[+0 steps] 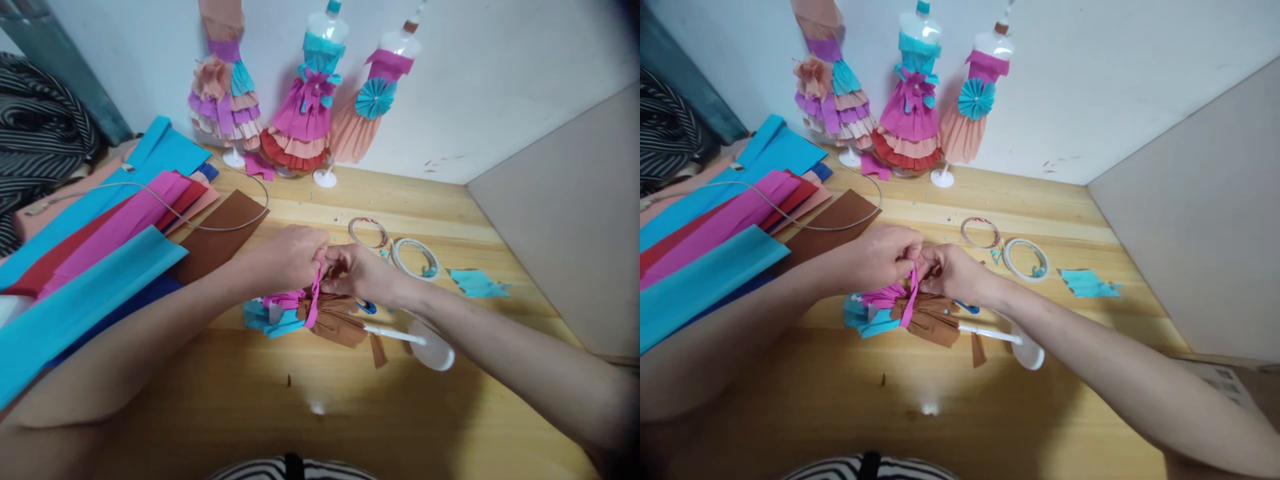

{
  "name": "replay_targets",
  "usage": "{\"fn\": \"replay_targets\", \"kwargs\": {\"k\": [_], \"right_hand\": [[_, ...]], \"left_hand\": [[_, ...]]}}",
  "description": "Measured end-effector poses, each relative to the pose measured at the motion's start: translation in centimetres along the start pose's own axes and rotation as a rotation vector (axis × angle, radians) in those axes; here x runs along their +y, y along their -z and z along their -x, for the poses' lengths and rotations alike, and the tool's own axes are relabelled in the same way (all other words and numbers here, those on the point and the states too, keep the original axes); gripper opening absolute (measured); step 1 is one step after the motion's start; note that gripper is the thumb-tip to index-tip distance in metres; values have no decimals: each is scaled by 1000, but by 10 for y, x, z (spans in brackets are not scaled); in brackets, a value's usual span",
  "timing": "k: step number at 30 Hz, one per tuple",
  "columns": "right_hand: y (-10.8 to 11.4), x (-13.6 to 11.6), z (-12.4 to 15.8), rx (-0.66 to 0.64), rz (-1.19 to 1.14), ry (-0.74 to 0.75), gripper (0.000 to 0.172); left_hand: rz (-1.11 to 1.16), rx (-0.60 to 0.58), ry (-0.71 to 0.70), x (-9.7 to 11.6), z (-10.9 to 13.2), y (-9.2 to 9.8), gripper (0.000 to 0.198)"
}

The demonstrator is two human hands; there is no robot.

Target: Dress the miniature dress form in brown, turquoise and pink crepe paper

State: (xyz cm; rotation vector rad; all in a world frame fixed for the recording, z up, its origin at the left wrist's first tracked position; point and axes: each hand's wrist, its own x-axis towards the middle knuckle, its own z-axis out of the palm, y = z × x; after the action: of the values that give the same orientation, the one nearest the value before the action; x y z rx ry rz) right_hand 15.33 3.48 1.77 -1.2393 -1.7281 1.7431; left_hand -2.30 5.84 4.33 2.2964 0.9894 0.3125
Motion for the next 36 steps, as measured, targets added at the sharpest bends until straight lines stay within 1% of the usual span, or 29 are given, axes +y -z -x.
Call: {"fn": "replay_targets", "kwargs": {"k": [3,7,13,18,21,25,29,32,36], "right_hand": [[0,3,-1,4,-75,6,18],[-1,2,-1,22,-200,-28,23],[-1,5,-2,81,-208,-16,32],[3,7,0,101,-170,-21,29],[4,4,2,86,-163,-39,27],[4,-1,6,75,-166,-60,24],[5,-3,9,70,-188,-71,21],[8,-1,8,38,-165,-70,18],[10,3,7,-27,-142,-55,16]], "left_hand": [[12,-12,-6,0,1,2,14],[13,-26,-29,-1,0,2,13],[-27,-50,-3,-2,-1,2,9],[-89,-44,25,-1,1,5,10],[-94,-35,30,-5,1,3,6],[-93,-26,46,-11,-1,0,7],[-105,-22,36,-12,-1,-2,7],[-100,-25,37,-13,-2,-4,8],[-40,-13,32,-14,-2,-5,9]]}}
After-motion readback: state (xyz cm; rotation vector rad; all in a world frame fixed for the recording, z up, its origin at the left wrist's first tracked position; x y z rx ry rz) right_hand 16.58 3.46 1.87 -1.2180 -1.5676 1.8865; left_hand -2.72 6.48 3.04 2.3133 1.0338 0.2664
